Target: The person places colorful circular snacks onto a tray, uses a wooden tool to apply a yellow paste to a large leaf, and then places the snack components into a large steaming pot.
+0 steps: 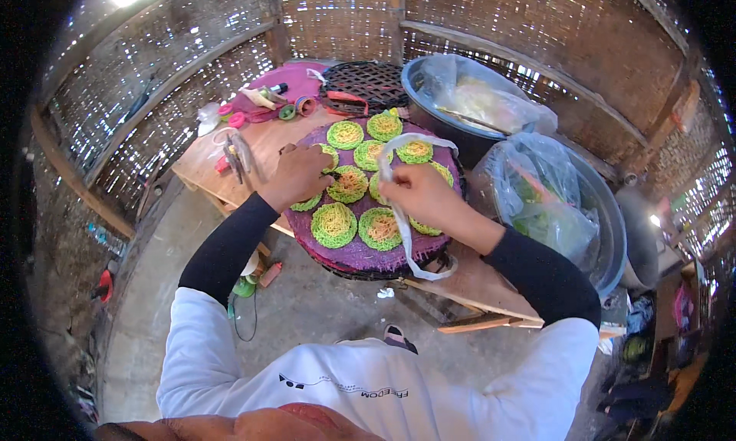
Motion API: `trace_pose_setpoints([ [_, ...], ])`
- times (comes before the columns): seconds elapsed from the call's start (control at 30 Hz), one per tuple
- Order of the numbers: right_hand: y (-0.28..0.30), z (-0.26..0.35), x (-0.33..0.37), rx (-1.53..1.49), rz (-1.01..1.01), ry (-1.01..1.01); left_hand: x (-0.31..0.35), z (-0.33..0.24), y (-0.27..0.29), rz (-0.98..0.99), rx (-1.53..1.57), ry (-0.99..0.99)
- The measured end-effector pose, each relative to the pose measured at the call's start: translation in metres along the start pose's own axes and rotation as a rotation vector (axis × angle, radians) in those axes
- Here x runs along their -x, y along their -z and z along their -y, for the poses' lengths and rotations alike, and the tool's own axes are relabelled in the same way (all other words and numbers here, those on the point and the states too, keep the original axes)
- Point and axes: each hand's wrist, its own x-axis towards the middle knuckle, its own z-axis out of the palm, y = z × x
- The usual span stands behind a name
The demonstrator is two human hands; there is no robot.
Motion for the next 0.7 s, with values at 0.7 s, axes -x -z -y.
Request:
trace_pose_setpoints([
  [0.7,0.043,0.026,0.066,-0.524,-0.497,-0.065,-0.003,0.065,-0.003,-0.213,0.540,-0.017],
])
